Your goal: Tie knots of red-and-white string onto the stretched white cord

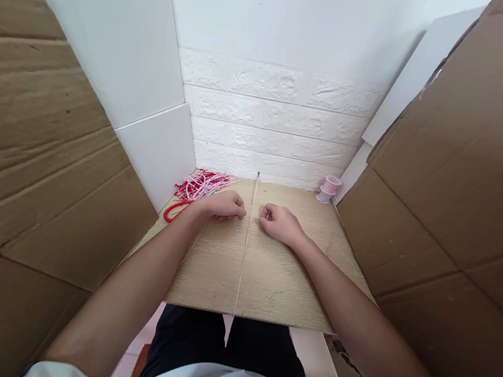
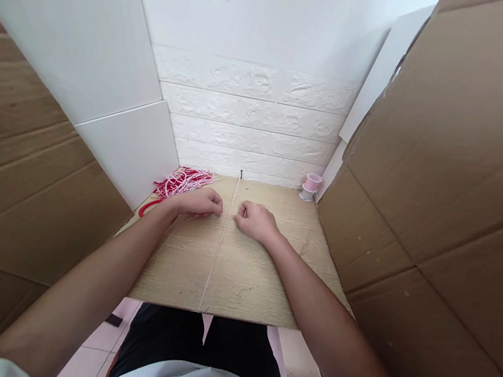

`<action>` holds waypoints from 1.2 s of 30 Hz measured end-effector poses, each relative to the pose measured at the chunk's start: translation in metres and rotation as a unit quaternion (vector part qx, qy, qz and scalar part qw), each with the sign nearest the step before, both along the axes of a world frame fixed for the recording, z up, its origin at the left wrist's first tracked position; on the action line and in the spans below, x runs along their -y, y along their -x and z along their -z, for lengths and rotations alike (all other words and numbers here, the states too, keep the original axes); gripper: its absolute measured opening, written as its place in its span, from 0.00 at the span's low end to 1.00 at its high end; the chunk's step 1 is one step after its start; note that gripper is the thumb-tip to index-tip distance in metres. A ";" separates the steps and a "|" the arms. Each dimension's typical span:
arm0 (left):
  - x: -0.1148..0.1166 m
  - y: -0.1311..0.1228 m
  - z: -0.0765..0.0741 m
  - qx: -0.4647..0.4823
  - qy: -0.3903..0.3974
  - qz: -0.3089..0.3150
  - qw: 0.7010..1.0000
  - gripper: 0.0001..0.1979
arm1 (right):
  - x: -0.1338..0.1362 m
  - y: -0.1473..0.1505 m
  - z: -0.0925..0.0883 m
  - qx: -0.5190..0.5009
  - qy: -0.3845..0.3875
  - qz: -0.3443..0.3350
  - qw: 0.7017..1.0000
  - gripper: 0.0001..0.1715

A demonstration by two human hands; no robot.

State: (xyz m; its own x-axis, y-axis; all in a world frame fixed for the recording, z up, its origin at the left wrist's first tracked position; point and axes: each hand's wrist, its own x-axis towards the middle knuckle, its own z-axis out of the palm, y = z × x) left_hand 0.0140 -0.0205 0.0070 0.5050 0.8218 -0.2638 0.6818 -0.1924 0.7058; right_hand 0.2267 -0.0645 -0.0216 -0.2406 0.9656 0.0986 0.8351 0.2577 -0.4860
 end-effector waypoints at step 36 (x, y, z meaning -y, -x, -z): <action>0.005 -0.008 0.001 0.050 0.018 -0.006 0.999 0.14 | 0.002 0.005 0.002 0.008 -0.015 -0.024 1.000 0.09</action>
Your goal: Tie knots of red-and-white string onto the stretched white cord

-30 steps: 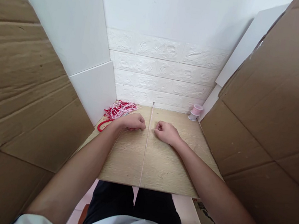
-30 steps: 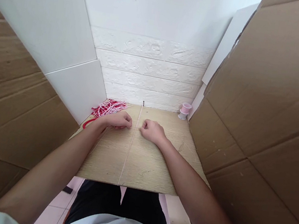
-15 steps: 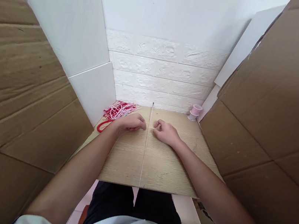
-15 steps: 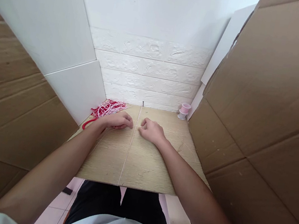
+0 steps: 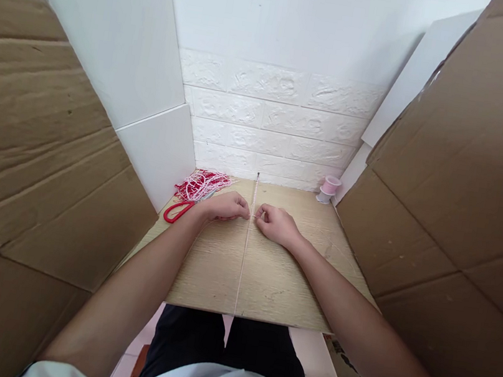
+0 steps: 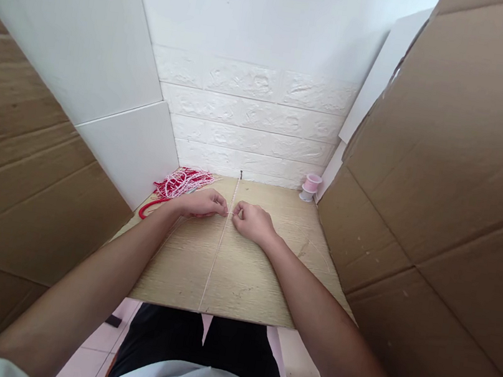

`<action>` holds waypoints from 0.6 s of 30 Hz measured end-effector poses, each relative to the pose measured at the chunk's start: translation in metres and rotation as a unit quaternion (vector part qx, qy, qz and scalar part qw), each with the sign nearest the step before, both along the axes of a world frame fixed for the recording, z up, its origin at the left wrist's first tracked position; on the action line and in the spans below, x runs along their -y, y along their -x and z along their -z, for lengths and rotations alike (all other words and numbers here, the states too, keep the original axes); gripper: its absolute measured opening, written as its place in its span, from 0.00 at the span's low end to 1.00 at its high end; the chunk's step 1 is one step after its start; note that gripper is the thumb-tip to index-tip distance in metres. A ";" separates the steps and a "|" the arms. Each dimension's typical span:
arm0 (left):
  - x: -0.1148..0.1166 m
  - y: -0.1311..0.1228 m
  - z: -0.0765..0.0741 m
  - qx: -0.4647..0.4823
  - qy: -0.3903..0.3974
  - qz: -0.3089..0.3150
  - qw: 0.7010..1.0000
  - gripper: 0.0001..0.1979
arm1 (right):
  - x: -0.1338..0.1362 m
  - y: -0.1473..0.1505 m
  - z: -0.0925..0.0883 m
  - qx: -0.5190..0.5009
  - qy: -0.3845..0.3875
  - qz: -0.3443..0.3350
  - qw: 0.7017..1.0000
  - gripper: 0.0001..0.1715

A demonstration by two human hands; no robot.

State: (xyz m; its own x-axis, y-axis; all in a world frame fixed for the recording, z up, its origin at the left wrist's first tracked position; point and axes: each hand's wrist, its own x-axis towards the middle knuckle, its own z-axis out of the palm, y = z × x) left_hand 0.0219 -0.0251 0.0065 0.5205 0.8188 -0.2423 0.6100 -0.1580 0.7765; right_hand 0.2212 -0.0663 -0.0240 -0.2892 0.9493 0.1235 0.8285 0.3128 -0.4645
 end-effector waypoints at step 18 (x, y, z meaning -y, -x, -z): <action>0.001 -0.002 -0.001 -0.013 -0.048 -0.049 0.998 0.10 | -0.004 -0.001 0.003 -0.025 -0.007 0.057 0.998 0.08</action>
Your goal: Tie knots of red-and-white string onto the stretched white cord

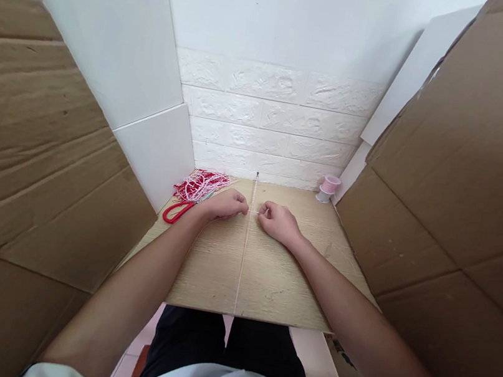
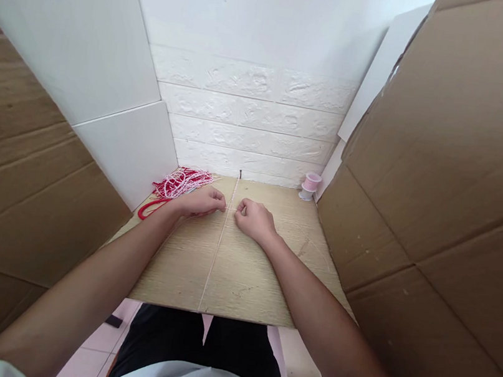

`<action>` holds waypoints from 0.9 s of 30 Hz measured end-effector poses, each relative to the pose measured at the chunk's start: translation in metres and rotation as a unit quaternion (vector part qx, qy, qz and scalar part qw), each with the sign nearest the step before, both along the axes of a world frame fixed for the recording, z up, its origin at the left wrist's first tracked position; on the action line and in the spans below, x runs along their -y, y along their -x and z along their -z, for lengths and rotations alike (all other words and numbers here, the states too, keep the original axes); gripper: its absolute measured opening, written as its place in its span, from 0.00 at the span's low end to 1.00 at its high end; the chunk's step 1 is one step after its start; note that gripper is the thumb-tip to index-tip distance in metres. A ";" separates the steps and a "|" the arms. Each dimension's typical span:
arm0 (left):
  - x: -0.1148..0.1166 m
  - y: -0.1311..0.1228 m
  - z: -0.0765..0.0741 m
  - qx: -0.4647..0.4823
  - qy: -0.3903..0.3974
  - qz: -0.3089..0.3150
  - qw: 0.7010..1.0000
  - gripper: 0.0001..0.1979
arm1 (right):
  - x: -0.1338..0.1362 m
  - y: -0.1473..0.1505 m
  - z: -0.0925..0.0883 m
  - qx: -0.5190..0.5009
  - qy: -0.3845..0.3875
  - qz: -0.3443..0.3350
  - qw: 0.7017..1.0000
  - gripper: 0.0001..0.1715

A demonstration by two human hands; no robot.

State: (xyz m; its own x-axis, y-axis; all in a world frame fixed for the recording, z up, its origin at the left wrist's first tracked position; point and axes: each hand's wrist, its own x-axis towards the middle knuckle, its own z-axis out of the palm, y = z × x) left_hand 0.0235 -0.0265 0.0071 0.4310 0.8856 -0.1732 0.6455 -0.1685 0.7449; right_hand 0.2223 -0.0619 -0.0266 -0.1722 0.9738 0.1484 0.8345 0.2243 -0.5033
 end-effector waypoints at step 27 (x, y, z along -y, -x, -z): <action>-0.007 -0.001 0.010 0.000 -0.026 -0.030 0.999 0.08 | -0.001 -0.002 -0.001 -0.018 0.009 0.017 1.000 0.07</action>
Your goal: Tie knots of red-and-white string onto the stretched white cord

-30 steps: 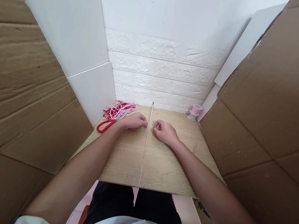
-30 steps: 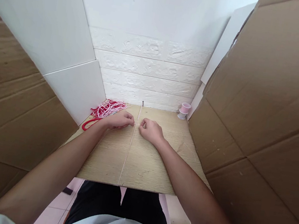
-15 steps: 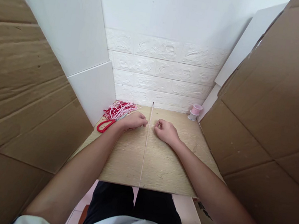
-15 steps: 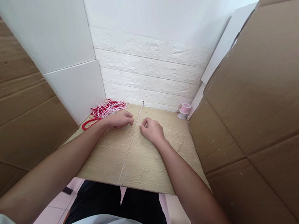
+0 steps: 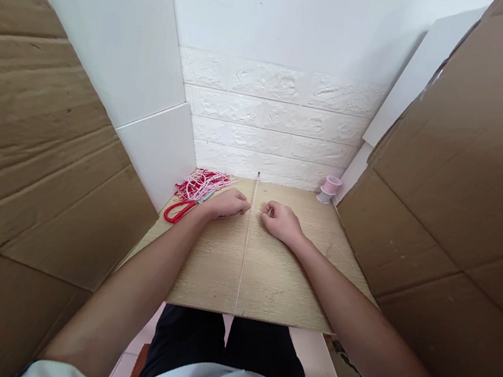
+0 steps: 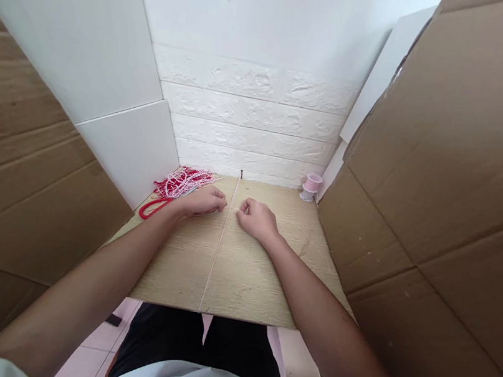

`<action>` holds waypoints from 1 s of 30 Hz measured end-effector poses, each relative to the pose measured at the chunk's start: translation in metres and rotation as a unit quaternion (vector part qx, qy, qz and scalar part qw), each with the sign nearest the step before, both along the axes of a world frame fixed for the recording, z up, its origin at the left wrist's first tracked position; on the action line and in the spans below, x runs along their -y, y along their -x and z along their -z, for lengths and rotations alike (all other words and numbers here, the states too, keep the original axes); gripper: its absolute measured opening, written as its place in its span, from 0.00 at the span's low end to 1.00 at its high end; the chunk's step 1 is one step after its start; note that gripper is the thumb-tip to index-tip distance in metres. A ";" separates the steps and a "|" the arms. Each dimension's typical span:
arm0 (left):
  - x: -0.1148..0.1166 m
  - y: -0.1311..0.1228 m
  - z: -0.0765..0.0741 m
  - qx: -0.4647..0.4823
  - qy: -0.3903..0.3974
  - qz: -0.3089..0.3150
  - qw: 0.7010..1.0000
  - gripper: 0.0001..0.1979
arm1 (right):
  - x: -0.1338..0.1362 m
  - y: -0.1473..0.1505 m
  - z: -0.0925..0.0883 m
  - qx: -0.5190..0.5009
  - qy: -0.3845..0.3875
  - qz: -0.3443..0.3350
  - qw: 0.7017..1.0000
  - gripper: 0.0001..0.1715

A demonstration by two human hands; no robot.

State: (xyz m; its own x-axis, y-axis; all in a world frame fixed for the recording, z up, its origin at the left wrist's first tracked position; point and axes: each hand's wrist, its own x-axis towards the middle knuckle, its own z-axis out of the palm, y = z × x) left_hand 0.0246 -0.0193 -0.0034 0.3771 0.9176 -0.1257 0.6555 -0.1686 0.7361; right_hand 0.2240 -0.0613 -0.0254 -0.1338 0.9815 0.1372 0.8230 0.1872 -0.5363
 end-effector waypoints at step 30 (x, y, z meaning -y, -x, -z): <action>0.001 -0.008 0.003 -0.022 -0.077 0.015 0.997 0.09 | 0.002 -0.003 0.000 0.045 0.000 -0.058 0.997 0.08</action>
State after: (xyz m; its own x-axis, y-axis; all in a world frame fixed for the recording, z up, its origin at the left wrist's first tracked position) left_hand 0.0324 -0.0204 -0.0063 0.4017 0.9158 -0.0018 0.6795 -0.2967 0.6710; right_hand 0.2273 -0.0632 -0.0257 -0.2581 0.9588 0.1186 0.8410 0.2834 -0.4608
